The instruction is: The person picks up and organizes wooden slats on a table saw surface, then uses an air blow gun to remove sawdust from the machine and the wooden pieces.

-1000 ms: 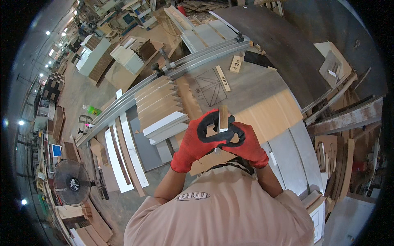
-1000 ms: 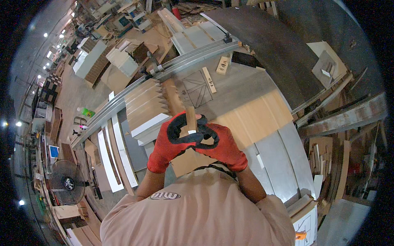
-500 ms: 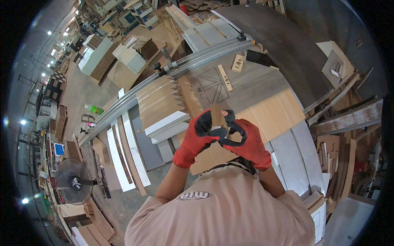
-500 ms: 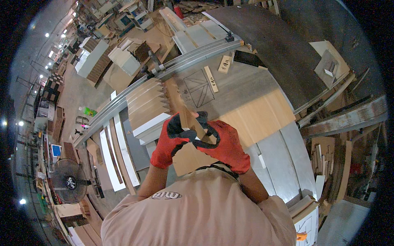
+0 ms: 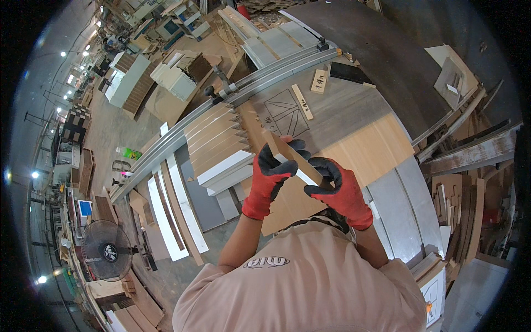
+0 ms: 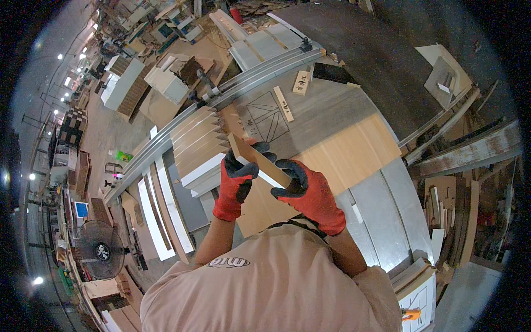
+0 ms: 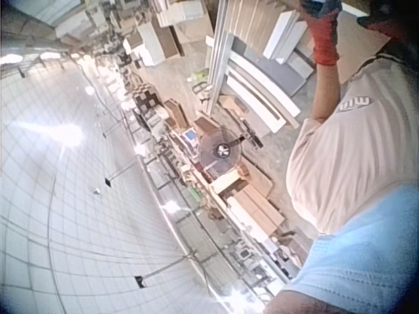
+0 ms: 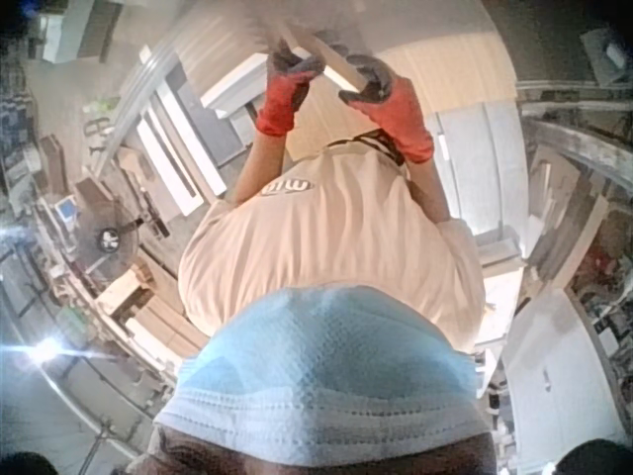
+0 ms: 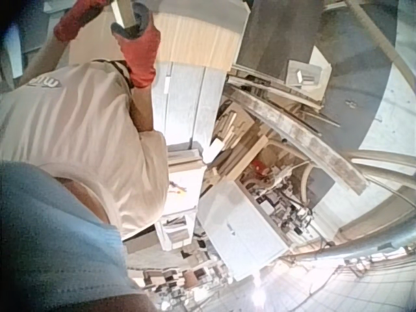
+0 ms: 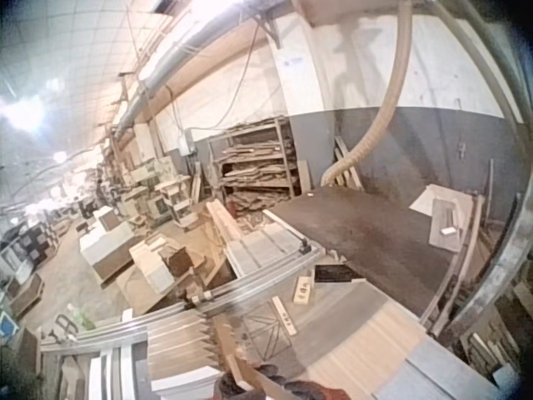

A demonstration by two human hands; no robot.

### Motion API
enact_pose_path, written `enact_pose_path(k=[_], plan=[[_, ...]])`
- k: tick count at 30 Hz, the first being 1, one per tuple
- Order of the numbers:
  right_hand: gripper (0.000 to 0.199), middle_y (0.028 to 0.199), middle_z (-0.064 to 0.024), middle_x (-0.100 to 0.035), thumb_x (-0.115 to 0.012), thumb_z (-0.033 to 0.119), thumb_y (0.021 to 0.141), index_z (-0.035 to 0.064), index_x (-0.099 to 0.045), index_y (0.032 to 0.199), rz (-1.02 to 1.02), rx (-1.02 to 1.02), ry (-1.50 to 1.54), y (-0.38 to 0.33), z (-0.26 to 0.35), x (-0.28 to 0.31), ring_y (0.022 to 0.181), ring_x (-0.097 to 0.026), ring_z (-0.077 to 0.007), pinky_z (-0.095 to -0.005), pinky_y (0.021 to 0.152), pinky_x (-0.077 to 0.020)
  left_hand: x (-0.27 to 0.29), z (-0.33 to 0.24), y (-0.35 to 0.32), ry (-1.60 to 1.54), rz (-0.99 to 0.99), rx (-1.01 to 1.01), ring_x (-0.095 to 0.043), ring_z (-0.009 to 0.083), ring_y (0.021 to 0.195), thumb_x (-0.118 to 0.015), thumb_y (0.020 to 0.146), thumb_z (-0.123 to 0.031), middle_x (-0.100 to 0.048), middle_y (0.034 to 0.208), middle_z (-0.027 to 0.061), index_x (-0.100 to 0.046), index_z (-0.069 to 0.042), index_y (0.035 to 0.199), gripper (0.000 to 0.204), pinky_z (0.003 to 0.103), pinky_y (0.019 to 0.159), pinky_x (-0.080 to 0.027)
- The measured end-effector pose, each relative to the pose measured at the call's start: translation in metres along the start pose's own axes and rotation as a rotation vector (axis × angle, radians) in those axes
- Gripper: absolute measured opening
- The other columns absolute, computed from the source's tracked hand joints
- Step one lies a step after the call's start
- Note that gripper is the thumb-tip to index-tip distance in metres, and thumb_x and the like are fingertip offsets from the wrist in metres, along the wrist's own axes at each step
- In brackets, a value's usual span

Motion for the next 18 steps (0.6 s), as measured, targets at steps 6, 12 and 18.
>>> enact_pose_path(k=[6, 12, 18], plan=[[0.057, 0.104, -0.0142, -0.071, -0.084, 0.010, 0.070, 0.0003, -0.059, 0.120, 0.005, -0.059, 0.067, 0.001, -0.005, -0.002, 0.093, -0.069, -0.0178, -0.0314, 0.083, -0.0524, -0.003, -0.001, -0.001, 0.055, -0.048, -0.004, -0.064, 0.0118, 0.087, -0.072, 0.078, -0.001, -0.065, 0.107, 0.0050, -0.055, 0.001, 0.130, 0.055, 0.022, 0.068, -0.047], [0.057, 0.104, -0.0143, -0.071, -0.085, 0.011, 0.069, 0.0000, -0.060, 0.119, 0.006, -0.066, 0.051, 0.000, -0.005, -0.001, 0.093, -0.069, -0.0182, -0.0315, 0.084, -0.0522, 0.004, 0.009, 0.000, 0.064, -0.046, -0.006, -0.055, 0.0062, 0.085, -0.074, 0.080, -0.006, -0.062, 0.110, 0.0018, -0.055, 0.000, 0.132, 0.056, 0.020, 0.069, -0.045], [0.056, 0.102, -0.0147, -0.071, -0.085, 0.013, 0.069, 0.0000, -0.060, 0.118, 0.018, -0.102, 0.057, -0.001, -0.005, 0.001, 0.092, -0.069, -0.0181, -0.0317, 0.083, -0.0525, 0.003, 0.011, -0.001, 0.048, -0.025, -0.018, -0.055, 0.0066, 0.088, -0.071, 0.083, -0.004, -0.061, 0.115, 0.0026, -0.052, -0.001, 0.134, 0.055, 0.022, 0.075, -0.046]])
Point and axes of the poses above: each hand's wrist, its own y-axis towards the middle knuckle, its own x-axis out of the back of the hand, z = x × y, the point moved 1 cm from there along y, towards the middle knuckle
